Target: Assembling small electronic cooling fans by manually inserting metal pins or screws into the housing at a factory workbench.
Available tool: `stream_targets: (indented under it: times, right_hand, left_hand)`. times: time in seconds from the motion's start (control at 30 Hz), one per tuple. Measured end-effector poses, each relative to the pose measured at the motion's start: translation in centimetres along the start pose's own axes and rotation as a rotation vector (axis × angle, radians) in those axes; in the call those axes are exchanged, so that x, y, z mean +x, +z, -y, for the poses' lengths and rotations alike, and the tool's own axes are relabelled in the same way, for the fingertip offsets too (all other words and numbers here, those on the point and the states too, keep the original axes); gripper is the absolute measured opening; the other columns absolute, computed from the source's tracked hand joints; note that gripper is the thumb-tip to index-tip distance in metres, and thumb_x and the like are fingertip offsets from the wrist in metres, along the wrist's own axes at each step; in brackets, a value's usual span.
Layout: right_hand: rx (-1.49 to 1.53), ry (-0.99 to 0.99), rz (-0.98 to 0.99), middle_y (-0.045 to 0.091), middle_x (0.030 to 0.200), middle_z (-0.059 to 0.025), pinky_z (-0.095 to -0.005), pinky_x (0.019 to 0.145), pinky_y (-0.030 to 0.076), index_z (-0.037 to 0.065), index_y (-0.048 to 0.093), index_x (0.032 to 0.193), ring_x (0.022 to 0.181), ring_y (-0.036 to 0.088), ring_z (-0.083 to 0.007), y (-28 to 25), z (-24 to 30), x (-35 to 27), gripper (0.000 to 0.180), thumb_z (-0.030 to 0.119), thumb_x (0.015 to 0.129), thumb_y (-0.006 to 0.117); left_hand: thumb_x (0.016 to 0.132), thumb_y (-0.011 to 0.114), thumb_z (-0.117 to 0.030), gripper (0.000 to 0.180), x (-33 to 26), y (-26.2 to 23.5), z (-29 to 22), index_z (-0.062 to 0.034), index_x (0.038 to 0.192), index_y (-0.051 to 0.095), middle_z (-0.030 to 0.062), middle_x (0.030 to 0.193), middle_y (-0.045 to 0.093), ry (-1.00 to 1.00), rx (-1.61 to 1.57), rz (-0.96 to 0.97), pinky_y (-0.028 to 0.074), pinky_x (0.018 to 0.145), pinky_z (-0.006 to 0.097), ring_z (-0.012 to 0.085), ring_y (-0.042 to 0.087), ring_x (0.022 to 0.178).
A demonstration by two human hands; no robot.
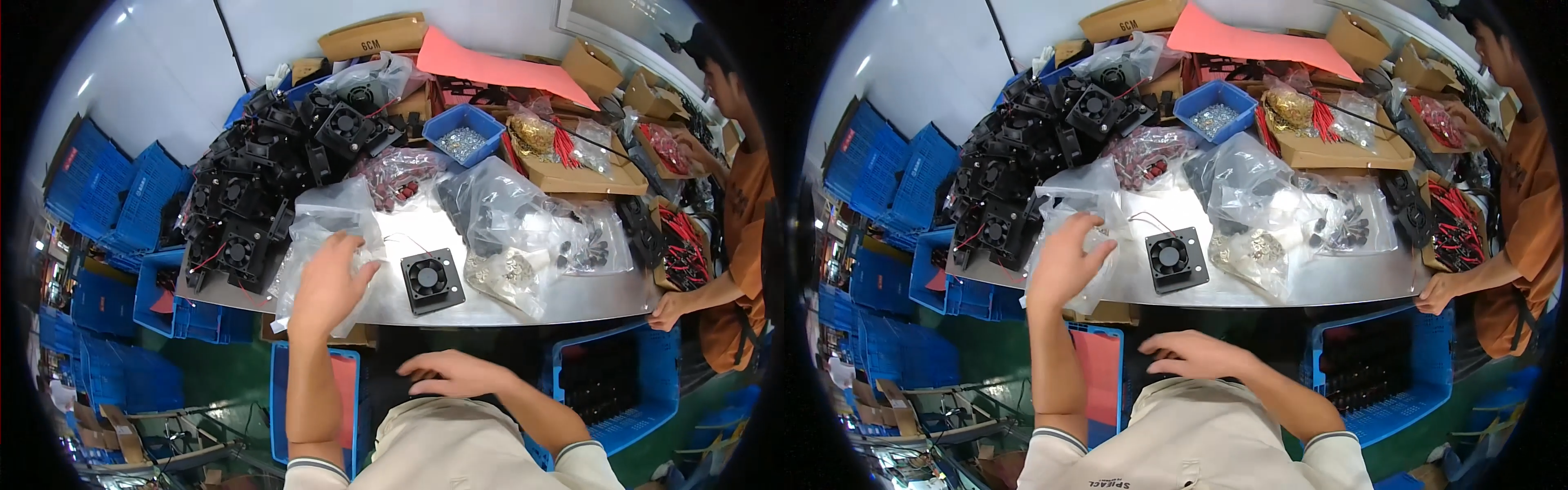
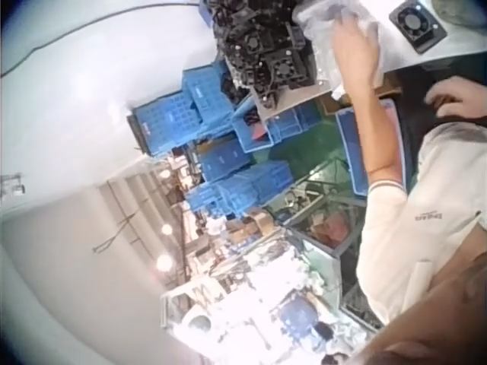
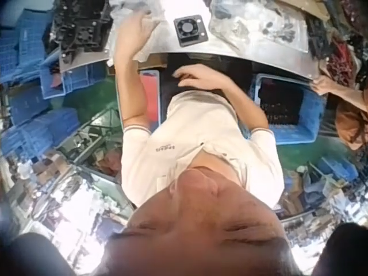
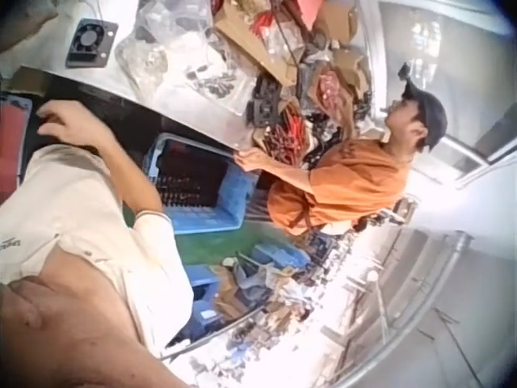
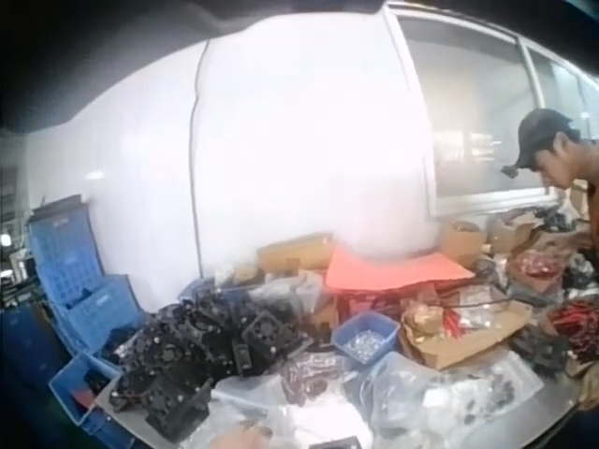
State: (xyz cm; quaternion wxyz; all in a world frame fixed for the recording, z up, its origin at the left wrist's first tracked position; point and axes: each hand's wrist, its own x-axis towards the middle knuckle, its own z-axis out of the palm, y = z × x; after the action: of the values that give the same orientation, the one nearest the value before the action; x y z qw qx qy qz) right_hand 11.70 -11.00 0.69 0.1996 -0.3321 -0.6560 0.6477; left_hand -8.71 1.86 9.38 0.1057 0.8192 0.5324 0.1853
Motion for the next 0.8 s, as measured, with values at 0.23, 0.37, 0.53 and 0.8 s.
stream_targets:
  times: [0.23, 0.37, 0.53, 0.8]
  right_hand:
    - [0.712, -0.298, 0.234, 0.038, 0.150, -0.0087, -0.0378, 0.114, 0.030, 0.006, 0.026, 0.151, 0.141, 0.033, -0.0214, 8.0, 1.1, 8.3, 0.073, 0.028, 0.094, 0.065]
    - [0.849, -0.337, 0.223, 0.041, 0.146, -0.0067, -0.0371, 0.114, 0.030, 0.006, 0.027, 0.151, 0.140, 0.035, -0.0204, 10.0, 0.5, 8.5, 0.067, 0.036, 0.099, 0.057]
    - [1.324, -0.073, 0.398, 0.050, 0.139, -0.0043, -0.0380, 0.102, 0.046, 0.010, 0.042, 0.140, 0.127, 0.050, -0.0191, 12.2, -0.3, 5.8, 0.057, 0.047, 0.099, 0.052]
    - [1.495, 0.311, 0.825, 0.066, 0.112, -0.0115, -0.0258, 0.059, 0.060, 0.009, 0.046, 0.131, 0.074, 0.070, -0.0166, 15.2, -0.7, 3.2, 0.058, 0.054, 0.095, 0.053]
  left_hand:
    - [0.093, 0.066, -0.022, 0.023, 1.7, -9.5, -4.0, -0.0086, 0.111, 0.069, 0.0012, 0.106, 0.070, -0.175, -0.888, -0.570, 0.043, 0.067, 0.019, 0.0066, 0.065, 0.081]
    - [0.096, 0.063, -0.020, 0.024, 2.8, -12.0, -3.5, -0.0085, 0.116, 0.067, 0.0016, 0.112, 0.069, -0.112, -1.004, -0.685, 0.043, 0.073, 0.020, 0.0071, 0.065, 0.087]
    - [0.097, 0.062, -0.021, 0.026, 2.5, -14.5, -2.5, -0.0086, 0.119, 0.065, 0.0019, 0.119, 0.067, -0.045, -1.012, -0.769, 0.043, 0.076, 0.020, 0.0079, 0.062, 0.091]
    - [0.099, 0.058, -0.023, 0.027, 4.3, -16.6, -4.5, -0.0087, 0.121, 0.065, 0.0025, 0.125, 0.064, 0.069, -1.036, -0.803, 0.043, 0.081, 0.021, 0.0088, 0.059, 0.099]
